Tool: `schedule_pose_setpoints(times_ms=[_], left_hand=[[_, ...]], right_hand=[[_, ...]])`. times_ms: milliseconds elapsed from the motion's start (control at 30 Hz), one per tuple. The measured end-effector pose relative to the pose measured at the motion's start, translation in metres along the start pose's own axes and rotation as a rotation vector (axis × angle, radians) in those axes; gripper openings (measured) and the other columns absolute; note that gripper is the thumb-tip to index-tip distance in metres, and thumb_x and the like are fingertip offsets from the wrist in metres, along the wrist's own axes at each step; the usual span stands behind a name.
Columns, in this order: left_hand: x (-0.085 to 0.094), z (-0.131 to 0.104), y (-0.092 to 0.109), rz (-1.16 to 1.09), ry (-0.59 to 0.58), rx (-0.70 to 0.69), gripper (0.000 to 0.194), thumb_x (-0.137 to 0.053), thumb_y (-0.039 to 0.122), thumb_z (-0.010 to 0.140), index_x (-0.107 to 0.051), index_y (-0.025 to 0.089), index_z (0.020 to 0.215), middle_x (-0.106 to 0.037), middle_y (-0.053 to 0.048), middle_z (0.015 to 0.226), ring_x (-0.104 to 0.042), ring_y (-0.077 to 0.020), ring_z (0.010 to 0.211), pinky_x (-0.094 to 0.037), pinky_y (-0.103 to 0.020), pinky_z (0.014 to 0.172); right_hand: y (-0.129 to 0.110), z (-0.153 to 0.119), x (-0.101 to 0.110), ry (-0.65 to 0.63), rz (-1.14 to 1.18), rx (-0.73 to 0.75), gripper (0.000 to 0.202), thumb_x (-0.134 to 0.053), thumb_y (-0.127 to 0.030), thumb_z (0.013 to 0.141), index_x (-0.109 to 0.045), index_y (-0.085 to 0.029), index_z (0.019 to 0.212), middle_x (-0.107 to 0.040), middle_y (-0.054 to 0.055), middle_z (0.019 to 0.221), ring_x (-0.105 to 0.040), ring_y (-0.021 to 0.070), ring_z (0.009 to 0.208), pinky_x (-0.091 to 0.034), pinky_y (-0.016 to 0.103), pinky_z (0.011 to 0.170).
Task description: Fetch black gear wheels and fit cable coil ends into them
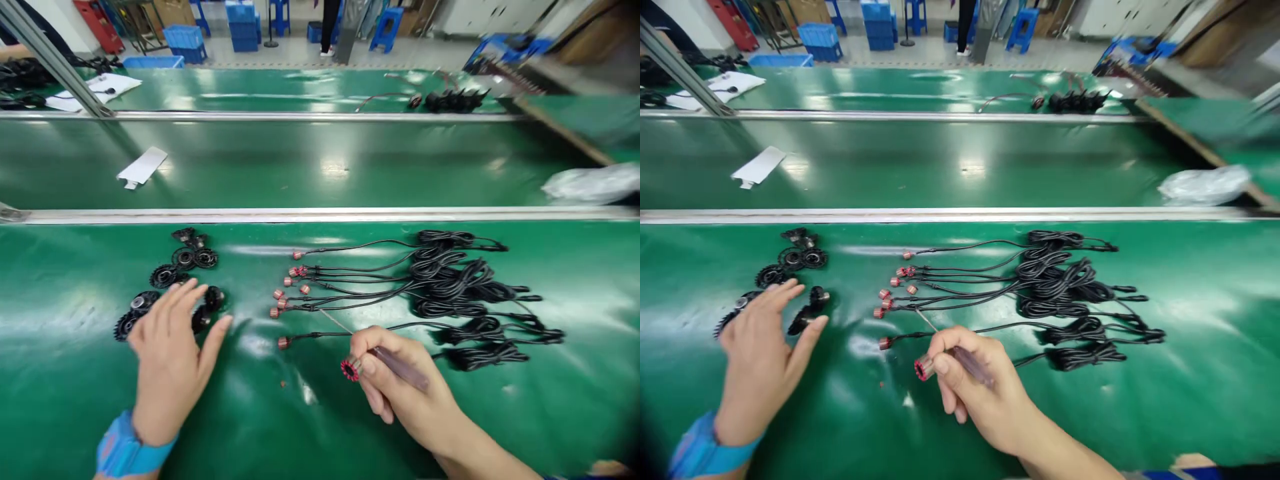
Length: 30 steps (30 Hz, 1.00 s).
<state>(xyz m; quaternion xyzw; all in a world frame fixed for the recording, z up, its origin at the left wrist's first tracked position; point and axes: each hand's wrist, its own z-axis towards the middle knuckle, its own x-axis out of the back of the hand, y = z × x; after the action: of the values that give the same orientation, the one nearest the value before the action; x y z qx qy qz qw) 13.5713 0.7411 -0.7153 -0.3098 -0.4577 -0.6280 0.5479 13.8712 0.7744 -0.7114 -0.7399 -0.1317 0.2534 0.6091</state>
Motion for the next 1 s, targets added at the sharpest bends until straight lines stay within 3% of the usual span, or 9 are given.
schedule_pose_setpoints(times_ms=[67,200,367,433,500,567,633,767,1000], left_hand=[[-0.004,0.006,-0.013,0.101,-0.016,-0.035,0.049,-0.059,0.036,0.097,-0.051,0.016,0.141,-0.061,-0.021,0.141,-0.039,-0.0432,0.145,-0.031,-0.064,0.112],[-0.012,0.008,-0.025,0.105,-0.056,-0.101,0.039,-0.058,0.032,0.098,-0.058,0.019,0.134,-0.07,-0.015,0.124,-0.038,-0.0438,0.146,-0.038,-0.062,0.109],[-0.009,-0.007,-0.01,-0.047,0.038,-0.193,0.039,-0.07,0.027,0.092,-0.058,0.025,0.128,-0.066,-0.011,0.125,-0.056,-0.0356,0.129,-0.041,-0.055,0.109],[-0.008,-0.019,0.007,-0.235,-0.034,-0.224,0.049,-0.073,0.027,0.089,-0.052,0.027,0.134,-0.064,-0.008,0.126,-0.063,-0.0259,0.117,-0.046,-0.044,0.106],[-0.009,-0.031,0.026,-0.448,-0.262,-0.224,0.058,-0.071,0.023,0.09,-0.043,0.031,0.14,-0.064,-0.004,0.127,-0.063,-0.0207,0.115,-0.05,-0.035,0.102],[-0.013,-0.039,0.041,-0.608,-0.495,-0.185,0.068,-0.067,0.015,0.089,-0.034,0.036,0.145,-0.064,-0.001,0.13,-0.061,-0.02,0.119,-0.051,-0.036,0.101],[-0.017,-0.043,0.048,-0.715,-0.633,-0.132,0.077,-0.066,0.011,0.087,-0.027,0.039,0.148,-0.063,0.0,0.133,-0.061,-0.0208,0.12,-0.052,-0.038,0.102],[-0.021,-0.041,0.047,-0.837,-0.734,-0.057,0.085,-0.068,0.012,0.084,-0.021,0.044,0.149,-0.063,0.002,0.136,-0.06,-0.0214,0.123,-0.051,-0.042,0.105],[-0.024,-0.039,0.045,-0.855,-0.735,-0.106,0.086,-0.064,0.006,0.079,-0.025,0.038,0.149,-0.052,-0.004,0.147,-0.06,-0.0214,0.123,-0.053,-0.041,0.105]], right_hand=[[-0.001,0.001,0.005,0.04,0.182,-0.086,0.025,-0.059,-0.045,0.1,-0.056,-0.02,0.096,-0.047,-0.01,0.047,-0.031,0.0036,0.034,-0.024,0.016,0.037],[-0.004,0.008,0.01,0.093,0.389,-0.058,0.023,-0.066,-0.041,0.096,-0.055,-0.021,0.096,-0.035,-0.014,0.043,-0.019,0.0017,0.033,-0.02,0.015,0.039],[-0.007,0.009,0.012,0.149,0.407,-0.028,0.021,-0.063,-0.04,0.097,-0.056,-0.02,0.095,-0.031,-0.015,0.044,-0.015,0.0024,0.033,-0.021,0.016,0.038],[-0.007,0.006,0.011,0.168,0.261,0.016,0.019,-0.058,-0.04,0.1,-0.057,-0.021,0.096,-0.036,-0.014,0.043,-0.022,0.0035,0.031,-0.023,0.017,0.036],[-0.005,0.003,0.007,0.155,-0.051,0.122,0.015,-0.056,-0.035,0.102,-0.06,-0.021,0.097,-0.049,-0.01,0.047,-0.04,0.0058,0.033,-0.032,0.018,0.038],[-0.001,0.002,0.001,0.093,-0.475,0.305,0.008,-0.057,-0.025,0.102,-0.063,-0.021,0.1,-0.064,-0.005,0.061,-0.058,0.0081,0.045,-0.044,0.02,0.046],[0.006,0.002,-0.007,0.028,-0.861,0.508,0.008,-0.058,-0.017,0.1,-0.063,-0.02,0.105,-0.07,-0.003,0.072,-0.063,0.0086,0.054,-0.047,0.023,0.054],[0.022,0.002,-0.018,-0.107,-1.26,0.644,0.015,-0.052,-0.013,0.101,-0.064,-0.016,0.108,-0.061,-0.004,0.063,-0.055,0.0119,0.052,-0.04,0.03,0.053],[0.023,0.001,-0.024,-0.16,-1.427,0.677,0.031,-0.038,-0.007,0.099,-0.065,-0.011,0.113,-0.055,-0.001,0.061,-0.053,0.0144,0.052,-0.04,0.032,0.053]])
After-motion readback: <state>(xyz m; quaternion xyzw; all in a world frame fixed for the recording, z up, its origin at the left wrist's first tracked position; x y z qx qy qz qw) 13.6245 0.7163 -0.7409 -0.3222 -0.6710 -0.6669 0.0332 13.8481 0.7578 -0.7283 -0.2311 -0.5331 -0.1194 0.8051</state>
